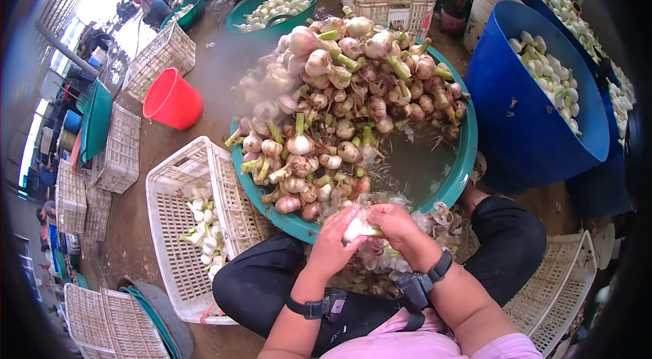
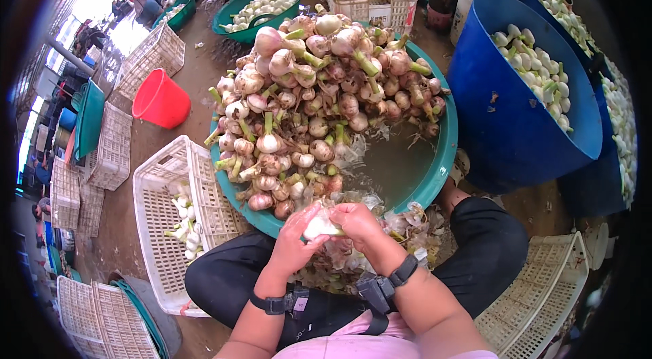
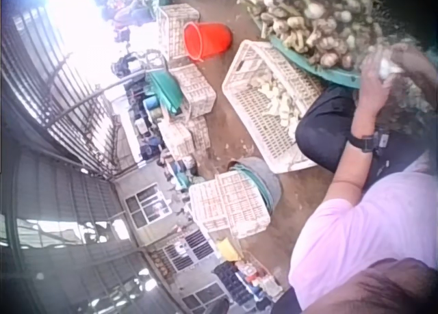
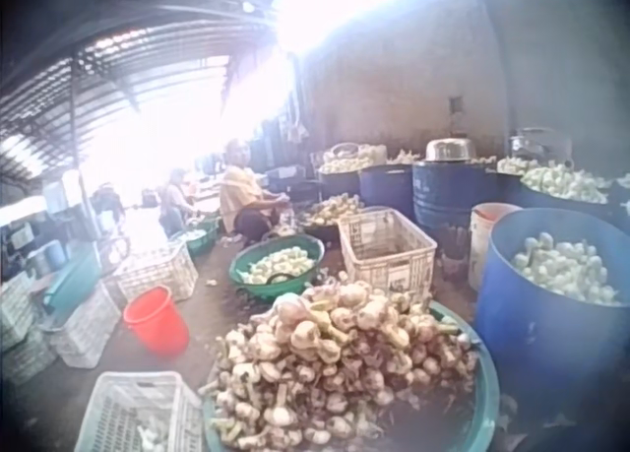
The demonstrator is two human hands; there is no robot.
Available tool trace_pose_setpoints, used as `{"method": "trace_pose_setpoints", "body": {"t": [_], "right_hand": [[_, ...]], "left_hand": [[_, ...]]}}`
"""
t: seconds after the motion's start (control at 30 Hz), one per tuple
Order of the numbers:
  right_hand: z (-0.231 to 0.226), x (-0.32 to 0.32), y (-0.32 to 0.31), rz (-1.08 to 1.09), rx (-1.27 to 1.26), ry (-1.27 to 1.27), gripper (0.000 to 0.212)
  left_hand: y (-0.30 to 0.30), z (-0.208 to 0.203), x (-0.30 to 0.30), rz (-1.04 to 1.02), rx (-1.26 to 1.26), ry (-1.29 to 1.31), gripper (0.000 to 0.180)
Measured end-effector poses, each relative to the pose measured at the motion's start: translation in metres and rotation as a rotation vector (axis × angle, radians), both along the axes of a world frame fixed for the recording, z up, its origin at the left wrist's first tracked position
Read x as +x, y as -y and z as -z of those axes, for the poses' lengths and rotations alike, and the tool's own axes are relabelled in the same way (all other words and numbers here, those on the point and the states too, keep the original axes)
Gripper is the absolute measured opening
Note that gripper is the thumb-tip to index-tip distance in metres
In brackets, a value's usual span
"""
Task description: The person peels garlic bulbs by hand, removing the outer skins and placing the cleaned garlic into a white plastic crate. They select unpeeled garlic bulbs from a large green basin and discard the skins into the basin.
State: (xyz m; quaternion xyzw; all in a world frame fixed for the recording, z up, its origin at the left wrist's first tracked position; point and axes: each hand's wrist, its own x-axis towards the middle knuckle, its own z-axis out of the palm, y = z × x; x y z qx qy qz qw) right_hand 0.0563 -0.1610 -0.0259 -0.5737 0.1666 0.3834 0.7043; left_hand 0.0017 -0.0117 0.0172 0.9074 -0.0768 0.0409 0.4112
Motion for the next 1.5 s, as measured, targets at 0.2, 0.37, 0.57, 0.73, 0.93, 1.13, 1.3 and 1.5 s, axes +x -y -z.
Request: {"method": "trace_pose_setpoints", "body": {"t": [0.2,0.37,0.57,0.73,0.93,1.13,1.3,1.5], "right_hand": [[-0.023,0.0,-0.004,-0.026,-0.006,0.271,0.018],[-0.029,0.004,0.004,0.453,0.342,0.015,0.015],[-0.051,-0.015,0.035,-0.82,-0.471,0.855,0.042],[-0.07,-0.004,-0.005,-0.24,-0.356,1.252,0.018],[-0.061,0.003,-0.008,-0.499,-0.212,1.352,0.009],[-0.023,-0.052,0.018,-0.966,-0.432,1.178,0.009],[-0.038,-0.018,-0.006,-0.735,-0.562,1.086,0.017],[0.074,0.078,-0.056,-0.591,-1.187,1.266,0.026]], "left_hand": [[0.013,0.007,-0.003,0.018,0.194,0.279,0.035],[0.014,0.021,-0.007,-0.459,-1.223,-0.132,0.019],[-0.017,0.016,-0.004,-0.708,-1.397,-0.07,0.013],[-0.007,0.002,-0.006,-0.449,-0.819,0.039,0.017],[-0.014,0.004,-0.012,-0.325,-0.715,-0.027,0.014],[-0.041,0.009,-0.01,-0.93,-1.496,-0.21,0.015],[-0.126,-0.029,-0.046,-0.971,-1.821,0.612,0.05],[-0.066,-0.011,-0.003,-0.855,-1.642,0.148,0.023]]}}
